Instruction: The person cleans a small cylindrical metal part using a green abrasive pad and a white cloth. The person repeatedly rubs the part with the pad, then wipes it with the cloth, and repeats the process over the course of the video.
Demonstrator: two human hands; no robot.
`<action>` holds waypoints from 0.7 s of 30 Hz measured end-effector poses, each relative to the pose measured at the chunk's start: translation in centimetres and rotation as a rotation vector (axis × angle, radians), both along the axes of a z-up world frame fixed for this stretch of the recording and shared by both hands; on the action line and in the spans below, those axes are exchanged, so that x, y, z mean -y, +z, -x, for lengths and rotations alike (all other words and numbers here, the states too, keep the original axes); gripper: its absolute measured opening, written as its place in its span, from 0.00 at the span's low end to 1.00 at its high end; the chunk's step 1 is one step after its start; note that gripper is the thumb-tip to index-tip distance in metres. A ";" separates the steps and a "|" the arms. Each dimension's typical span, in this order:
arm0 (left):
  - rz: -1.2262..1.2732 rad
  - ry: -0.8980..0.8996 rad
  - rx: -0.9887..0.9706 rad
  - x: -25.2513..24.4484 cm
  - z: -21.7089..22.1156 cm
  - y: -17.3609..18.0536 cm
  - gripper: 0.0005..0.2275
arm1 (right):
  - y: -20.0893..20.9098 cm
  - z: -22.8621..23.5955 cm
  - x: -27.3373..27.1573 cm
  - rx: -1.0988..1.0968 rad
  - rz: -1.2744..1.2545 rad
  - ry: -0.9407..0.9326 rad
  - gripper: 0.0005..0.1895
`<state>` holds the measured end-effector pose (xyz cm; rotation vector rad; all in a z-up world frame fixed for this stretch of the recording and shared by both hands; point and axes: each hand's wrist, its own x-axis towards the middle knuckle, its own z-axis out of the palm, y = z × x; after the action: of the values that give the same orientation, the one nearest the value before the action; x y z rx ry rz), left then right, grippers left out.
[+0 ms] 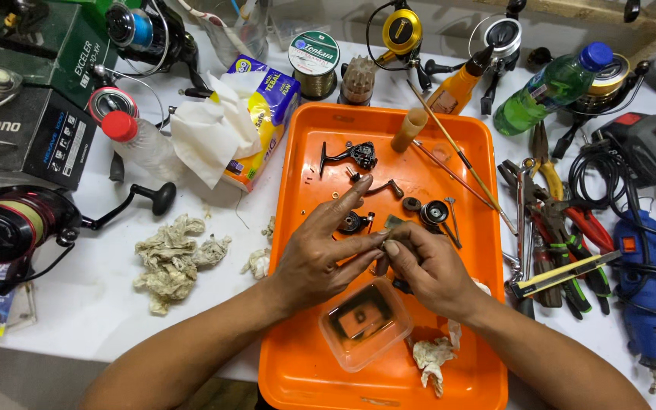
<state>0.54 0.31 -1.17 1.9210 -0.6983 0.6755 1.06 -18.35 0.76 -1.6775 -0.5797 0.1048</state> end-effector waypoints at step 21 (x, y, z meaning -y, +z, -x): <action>0.046 0.018 -0.004 0.3 0.8 0.8 0.06 | -3.1 -0.3 1.5 -0.064 -0.032 0.112 0.16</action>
<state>-0.24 0.02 -0.39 1.8877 -0.6583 0.6924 1.33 -19.85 -2.32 -1.6043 -0.6235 0.2284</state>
